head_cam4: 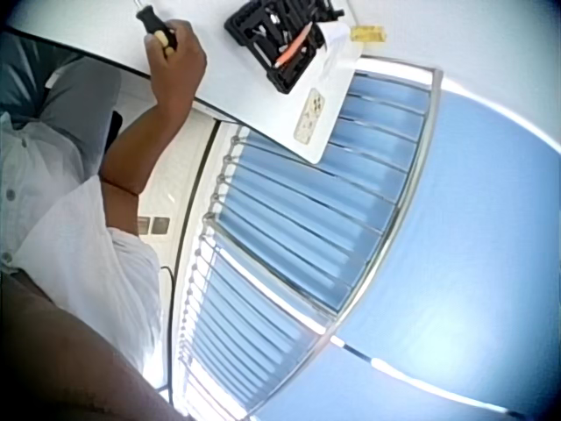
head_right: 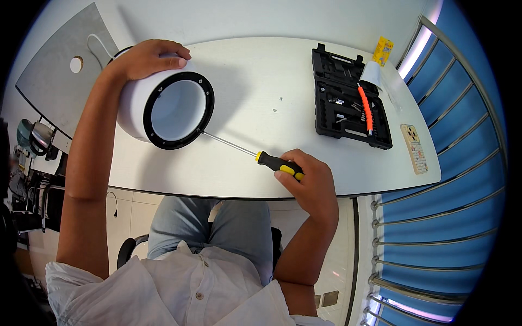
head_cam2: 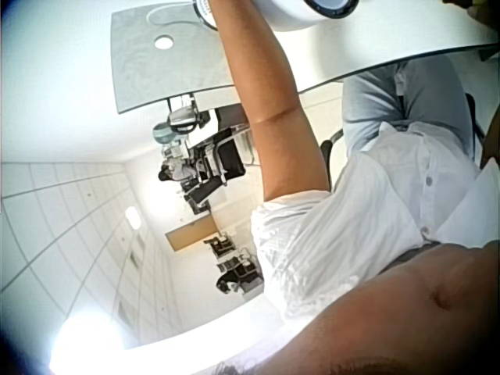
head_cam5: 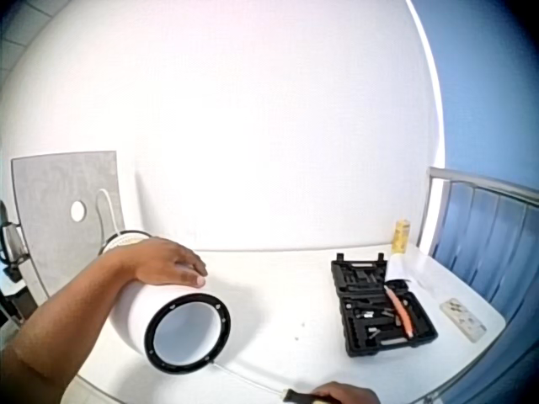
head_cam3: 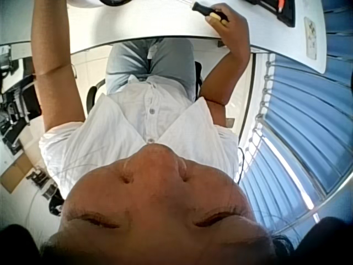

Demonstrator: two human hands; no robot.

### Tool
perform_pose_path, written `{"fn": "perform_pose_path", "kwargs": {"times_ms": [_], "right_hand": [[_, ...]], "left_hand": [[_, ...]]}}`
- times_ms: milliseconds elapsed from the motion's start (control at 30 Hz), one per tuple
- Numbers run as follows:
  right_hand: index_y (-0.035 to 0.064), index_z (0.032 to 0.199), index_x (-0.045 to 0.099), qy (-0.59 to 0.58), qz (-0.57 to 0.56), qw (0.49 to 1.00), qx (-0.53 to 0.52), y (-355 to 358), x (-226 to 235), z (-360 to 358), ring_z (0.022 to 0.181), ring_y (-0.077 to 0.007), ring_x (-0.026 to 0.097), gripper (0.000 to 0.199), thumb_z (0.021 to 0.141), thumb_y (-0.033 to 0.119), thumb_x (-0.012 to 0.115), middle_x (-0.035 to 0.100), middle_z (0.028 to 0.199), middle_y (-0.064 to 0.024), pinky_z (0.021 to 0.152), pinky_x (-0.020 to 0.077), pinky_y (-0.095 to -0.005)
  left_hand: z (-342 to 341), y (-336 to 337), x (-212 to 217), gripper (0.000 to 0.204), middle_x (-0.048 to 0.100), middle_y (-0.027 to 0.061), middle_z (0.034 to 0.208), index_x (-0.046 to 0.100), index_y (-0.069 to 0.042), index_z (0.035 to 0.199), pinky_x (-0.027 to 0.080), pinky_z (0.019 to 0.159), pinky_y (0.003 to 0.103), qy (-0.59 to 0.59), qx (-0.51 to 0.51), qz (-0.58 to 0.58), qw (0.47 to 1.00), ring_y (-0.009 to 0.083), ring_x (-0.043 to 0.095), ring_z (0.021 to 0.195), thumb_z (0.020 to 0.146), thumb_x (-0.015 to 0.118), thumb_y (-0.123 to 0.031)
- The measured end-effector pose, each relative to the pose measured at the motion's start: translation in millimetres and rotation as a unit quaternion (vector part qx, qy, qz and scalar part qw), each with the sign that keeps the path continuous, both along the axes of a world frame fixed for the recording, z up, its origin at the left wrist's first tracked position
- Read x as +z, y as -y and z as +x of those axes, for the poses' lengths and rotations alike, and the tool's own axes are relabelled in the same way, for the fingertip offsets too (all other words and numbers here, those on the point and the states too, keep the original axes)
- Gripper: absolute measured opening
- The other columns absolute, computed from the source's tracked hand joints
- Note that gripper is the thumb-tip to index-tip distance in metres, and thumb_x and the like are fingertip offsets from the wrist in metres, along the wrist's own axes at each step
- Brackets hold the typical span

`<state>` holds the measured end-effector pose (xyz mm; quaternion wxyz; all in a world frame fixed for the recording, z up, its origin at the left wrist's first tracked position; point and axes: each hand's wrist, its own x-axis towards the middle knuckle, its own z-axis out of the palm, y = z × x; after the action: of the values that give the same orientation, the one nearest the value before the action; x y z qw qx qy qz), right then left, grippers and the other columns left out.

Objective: The person removes a teal fan from the desk and then uses a screwdriver to unscrew and detach the front ring of a white Cestbon appliance. The person places the removed ring on the desk.

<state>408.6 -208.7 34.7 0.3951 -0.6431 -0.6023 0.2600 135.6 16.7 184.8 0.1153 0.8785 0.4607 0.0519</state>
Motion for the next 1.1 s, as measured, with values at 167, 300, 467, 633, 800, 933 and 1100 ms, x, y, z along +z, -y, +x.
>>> {"fn": "perform_pose_path", "kwargs": {"times_ms": [167, 300, 467, 633, 800, 933, 1100], "right_hand": [[0.0023, 0.094, 0.063, -0.001, 0.005, 1.0, -0.003, 0.0, -0.3, -1.1, 0.062, -0.0175, 0.052, 0.028, 0.073, 0.019, 0.068, 0.06, 0.074, -0.0094, 0.06, 0.0417, -0.028], [0.002, 0.095, 0.063, -0.007, 0.016, 1.0, -0.008, 0.0, -1.7, -1.7, 0.062, -0.0174, 0.052, 0.028, 0.073, 0.018, 0.068, 0.06, 0.074, -0.009, 0.06, 0.0417, -0.028], [0.0012, 0.095, 0.063, -0.014, 0.007, 1.0, -0.006, 0.1, -1.2, -2.5, 0.06, -0.0169, 0.052, 0.029, 0.073, 0.019, 0.069, 0.06, 0.071, -0.0094, 0.059, 0.042, -0.0283], [0.0001, 0.094, 0.064, -0.004, -0.019, 1.0, -0.019, 9.3, 7.7, -12.0, 0.059, -0.0184, 0.054, 0.027, 0.075, 0.019, 0.067, 0.061, 0.071, -0.0113, 0.058, 0.0425, -0.0293], [-0.0012, 0.088, 0.063, 0.005, -0.034, 0.999, -0.033, 17.9, 20.4, -25.7, 0.055, -0.0221, 0.051, 0.023, 0.079, 0.019, 0.063, 0.058, 0.068, -0.0136, 0.055, 0.0408, -0.0324], [-0.0021, 0.084, 0.061, 0.036, -0.023, 0.999, -0.005, 14.4, 11.9, -20.1, 0.052, -0.0208, 0.047, 0.022, 0.08, 0.019, 0.063, 0.054, 0.063, -0.0125, 0.052, 0.0375, -0.0335], [-0.0016, 0.082, 0.06, -0.025, -0.067, 0.997, 0.024, 4.8, 1.9, -11.0, 0.05, -0.0132, 0.044, 0.02, 0.08, 0.018, 0.063, 0.05, 0.056, -0.0078, 0.049, 0.0345, -0.0301]], "left_hand": [[-0.5, 0.9, 0.6, 0.048, 0.064, 0.0123, 0.114, 0.066, -0.008, 0.112, 0.044, 0.092, 0.033, -0.002, -0.001, 0.004, 1.0, 0.0246, 0.06, 0.103, 0.08, 0.063, -0.044], [-0.4, 1.4, 0.3, 0.047, 0.064, 0.0119, 0.114, 0.066, -0.008, 0.111, 0.044, 0.092, 0.033, -0.001, 0.003, 0.007, 1.0, 0.0244, 0.06, 0.103, 0.08, 0.063, -0.044], [-1.5, 3.5, 1.6, 0.048, 0.065, 0.0122, 0.113, 0.067, -0.008, 0.111, 0.044, 0.092, 0.033, 0.007, 0.0, 0.005, 1.0, 0.0247, 0.06, 0.103, 0.079, 0.063, -0.044], [0.9, 4.7, 1.4, 0.049, 0.065, 0.0128, 0.111, 0.067, -0.008, 0.111, 0.044, 0.092, 0.033, 0.001, 0.0, 0.014, 1.0, 0.0256, 0.06, 0.103, 0.079, 0.063, -0.045], [-4.8, -1.4, -6.2, 0.052, 0.068, 0.0136, 0.097, 0.07, -0.015, 0.105, 0.047, 0.084, 0.036, 0.003, -0.022, 0.066, 0.998, 0.0278, 0.063, 0.09, 0.076, 0.056, -0.056], [-7.1, -2.0, -7.9, 0.053, 0.068, 0.0131, 0.099, 0.07, -0.016, 0.106, 0.047, 0.084, 0.036, 0.013, -0.031, 0.077, 0.996, 0.0282, 0.064, 0.091, 0.076, 0.056, -0.057], [-3.9, 3.4, -0.5, 0.053, 0.067, 0.0129, 0.107, 0.069, -0.013, 0.108, 0.044, 0.09, 0.036, -0.013, -0.014, 0.057, 0.998, 0.0286, 0.061, 0.1, 0.077, 0.058, -0.054]]}}
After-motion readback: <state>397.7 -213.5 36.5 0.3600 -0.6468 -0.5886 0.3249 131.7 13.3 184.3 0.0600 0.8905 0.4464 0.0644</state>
